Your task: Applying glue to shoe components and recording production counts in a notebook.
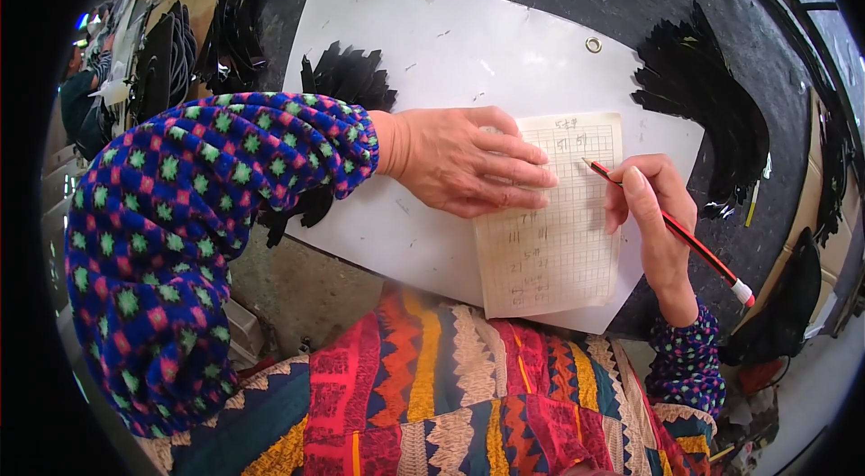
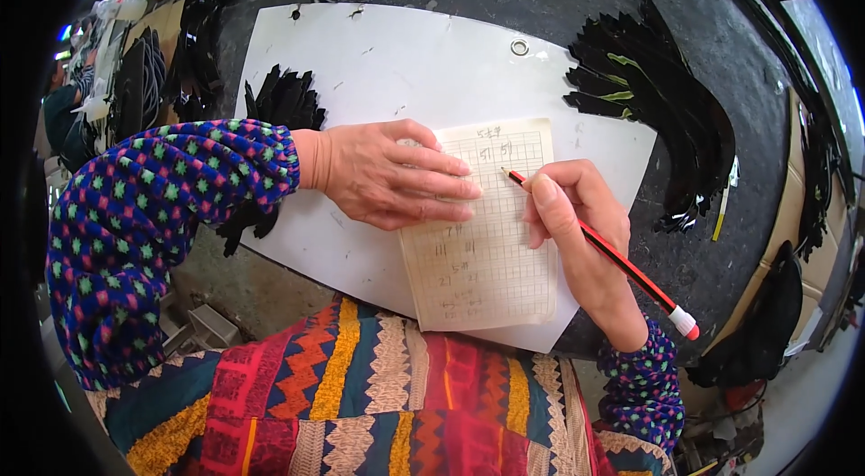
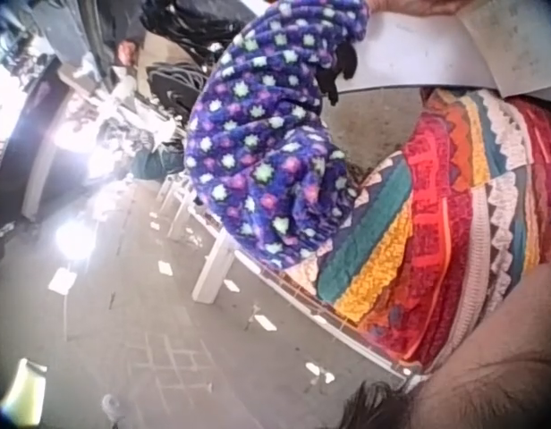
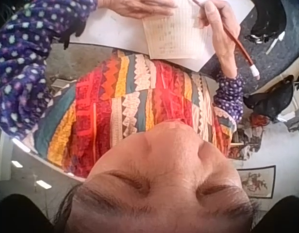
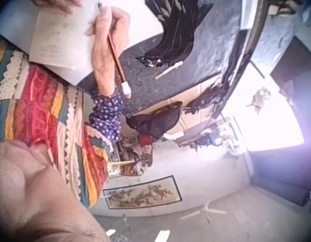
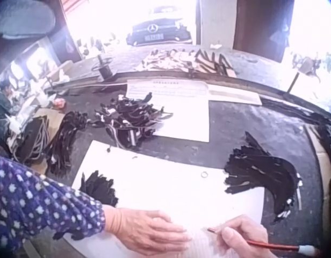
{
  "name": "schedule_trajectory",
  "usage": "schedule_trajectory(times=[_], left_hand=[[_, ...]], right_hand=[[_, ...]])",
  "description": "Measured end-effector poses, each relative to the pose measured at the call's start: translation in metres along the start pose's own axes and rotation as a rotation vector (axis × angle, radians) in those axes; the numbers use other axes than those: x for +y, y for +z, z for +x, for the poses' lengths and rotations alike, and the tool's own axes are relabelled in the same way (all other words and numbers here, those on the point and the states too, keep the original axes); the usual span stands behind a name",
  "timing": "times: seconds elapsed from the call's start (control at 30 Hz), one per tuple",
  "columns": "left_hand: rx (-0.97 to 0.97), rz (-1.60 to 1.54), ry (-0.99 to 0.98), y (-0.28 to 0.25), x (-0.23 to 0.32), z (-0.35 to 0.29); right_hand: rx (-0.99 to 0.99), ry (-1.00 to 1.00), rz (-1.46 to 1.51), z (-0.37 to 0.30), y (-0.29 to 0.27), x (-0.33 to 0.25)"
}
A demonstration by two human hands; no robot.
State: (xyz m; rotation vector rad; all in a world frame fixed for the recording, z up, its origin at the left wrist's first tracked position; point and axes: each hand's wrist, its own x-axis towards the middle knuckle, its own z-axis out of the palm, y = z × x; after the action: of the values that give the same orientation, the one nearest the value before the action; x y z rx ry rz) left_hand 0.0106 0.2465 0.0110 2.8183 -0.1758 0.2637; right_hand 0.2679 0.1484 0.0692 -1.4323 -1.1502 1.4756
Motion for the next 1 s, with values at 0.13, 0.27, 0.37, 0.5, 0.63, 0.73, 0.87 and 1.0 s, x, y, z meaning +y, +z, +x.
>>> schedule_trajectory(times=[0.13,0.27,0.37,0.5,0.63,0.73,0.87,1.0], left_hand=[[0.006,-0.012,-0.001,0.002,-0.001,0.0],[0.006,-0.012,0.008,0.0,-0.001,0.001],[0.002,-0.014,0.008,0.001,-0.001,0.001],[0.007,-0.014,0.006,0.001,0.0,0.001],[-0.008,0.004,0.01,-0.001,0.001,0.001],[0.003,-0.005,0.009,0.004,-0.001,0.001],[0.022,-0.008,0.008,0.001,0.001,0.001],[0.06,0.017,0.039,-0.001,-0.001,0.0]], right_hand=[[0.025,-0.053,0.022,0.007,0.003,0.012],[0.081,-0.192,-0.065,0.014,0.006,0.03],[0.121,-0.256,-0.051,0.016,0.008,0.04],[0.147,-0.265,-0.043,0.019,0.011,0.043],[0.144,-0.248,-0.081,0.022,0.012,0.036],[0.164,-0.261,-0.15,0.023,0.008,0.039],[0.13,-0.251,-0.2,0.02,0.004,0.038],[0.147,-0.328,-0.271,0.022,0.008,0.033]])
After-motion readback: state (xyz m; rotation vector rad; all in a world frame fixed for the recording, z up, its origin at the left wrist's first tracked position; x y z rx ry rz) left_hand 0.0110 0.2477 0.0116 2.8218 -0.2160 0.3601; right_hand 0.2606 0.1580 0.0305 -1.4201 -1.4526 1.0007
